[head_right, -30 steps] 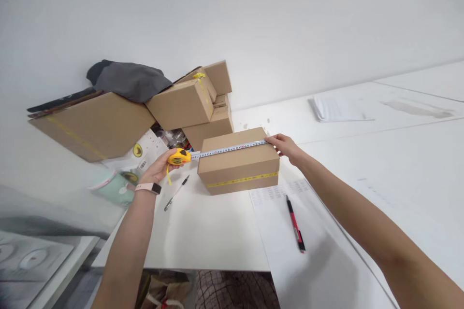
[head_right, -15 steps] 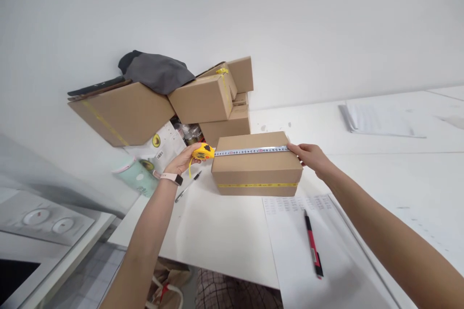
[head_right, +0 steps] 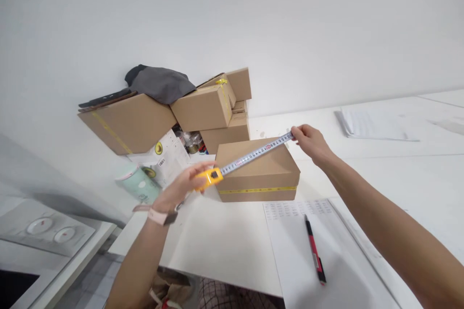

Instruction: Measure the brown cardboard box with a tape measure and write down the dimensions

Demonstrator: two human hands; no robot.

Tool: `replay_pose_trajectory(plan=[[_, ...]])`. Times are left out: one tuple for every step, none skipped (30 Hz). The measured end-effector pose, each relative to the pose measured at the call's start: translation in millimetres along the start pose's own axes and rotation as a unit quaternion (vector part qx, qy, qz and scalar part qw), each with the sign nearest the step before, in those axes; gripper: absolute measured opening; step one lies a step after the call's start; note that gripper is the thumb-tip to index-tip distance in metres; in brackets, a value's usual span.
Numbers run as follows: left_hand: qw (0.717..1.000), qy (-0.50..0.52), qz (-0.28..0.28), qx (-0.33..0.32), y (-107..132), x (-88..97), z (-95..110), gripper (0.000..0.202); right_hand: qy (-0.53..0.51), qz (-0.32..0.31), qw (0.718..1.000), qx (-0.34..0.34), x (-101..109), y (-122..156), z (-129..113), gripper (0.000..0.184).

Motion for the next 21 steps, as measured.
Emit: replay_pose_trajectory(plan=[[0.997, 0.028, -0.065, 0.021, 8, -25.2, -4, 0.068, 0.001, -0.002, 1.000, 0.022, -4, -6, -8, 0.027], [0.989, 0.066, -0.126, 0.043, 13, -52.4, -10, 0.067, 0.016, -0.019, 0.999, 0.041, -10, -11, -16, 0.027], [0.980, 0.109, -0.159, 0.050, 16, -79.8, -17, 0.062, 0.042, -0.050, 0.996, 0.058, -19, -17, -23, 0.026], [0.971, 0.158, -0.173, 0.054, 16, -105.9, -25, 0.059, 0.073, -0.089, 0.991, 0.072, -30, -22, -30, 0.027], [0.961, 0.212, -0.168, 0.054, 14, -129.3, -32, 0.062, 0.109, -0.127, 0.983, 0.081, -42, -27, -35, 0.028], [0.953, 0.262, -0.144, 0.047, 10, -148.6, -39, 0.065, 0.148, -0.155, 0.973, 0.084, -55, -33, -39, 0.031], [0.947, 0.296, -0.119, 0.041, 4, -163.4, -43, 0.068, 0.186, -0.174, 0.964, 0.082, -67, -39, -40, 0.033], [0.941, 0.320, -0.106, 0.036, -2, -173.5, -45, 0.071, 0.218, -0.184, 0.955, 0.079, -77, -45, -39, 0.035], [0.936, 0.339, -0.093, 0.028, -8, -179.0, -45, 0.073, 0.245, -0.186, 0.948, 0.075, -86, -51, -37, 0.036], [0.932, 0.351, -0.087, 0.020, -14, -180.6, -43, 0.073, 0.266, -0.185, 0.943, 0.071, -93, -57, -33, 0.037], [0.929, 0.360, -0.085, 0.013, -18, -179.3, -40, 0.073, 0.281, -0.182, 0.940, 0.068, -99, -63, -28, 0.037], [0.927, 0.366, -0.083, 0.007, -22, -176.1, -36, 0.071, 0.293, -0.180, 0.937, 0.064, -102, -69, -23, 0.037], [0.926, 0.369, -0.082, 0.004, -24, -172.2, -33, 0.069, 0.304, -0.177, 0.934, 0.060, -105, -74, -18, 0.037], [0.925, 0.371, -0.082, 0.004, -26, -168.6, -30, 0.067, 0.312, -0.175, 0.932, 0.056, -106, -77, -13, 0.037], [0.925, 0.372, -0.081, 0.006, -27, -165.9, -27, 0.066, 0.317, -0.175, 0.931, 0.053, -106, -79, -9, 0.037], [0.924, 0.374, -0.081, 0.010, -28, -164.8, -25, 0.065, 0.319, -0.176, 0.930, 0.050, -106, -81, -7, 0.038], [0.923, 0.376, -0.080, 0.012, -28, -165.2, -24, 0.065, 0.318, -0.178, 0.930, 0.049, -105, -81, -5, 0.038], [0.922, 0.379, -0.080, 0.015, -28, -167.2, -23, 0.065, 0.315, -0.182, 0.930, 0.049, -104, -81, -4, 0.038], [0.921, 0.382, -0.079, 0.016, -28, -170.3, -23, 0.064, 0.310, -0.186, 0.931, 0.051, -103, -80, -5, 0.039], [0.920, 0.384, -0.075, 0.014, -27, -174.3, -22, 0.062, 0.304, -0.190, 0.932, 0.054, -102, -78, -5, 0.039], [0.920, 0.385, -0.070, 0.012, -26, -178.7, -22, 0.060, 0.298, -0.195, 0.933, 0.057, -100, -77, -7, 0.040]])
Point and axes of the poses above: each hand's wrist, its own y-axis away from the middle knuckle, its own x-axis out of the back of the hand, z = x × y, the point moved 1 cm from there along -y, towards the middle knuckle, and after that the axes turned 10 degrees about -z, right-handed, at the moved point
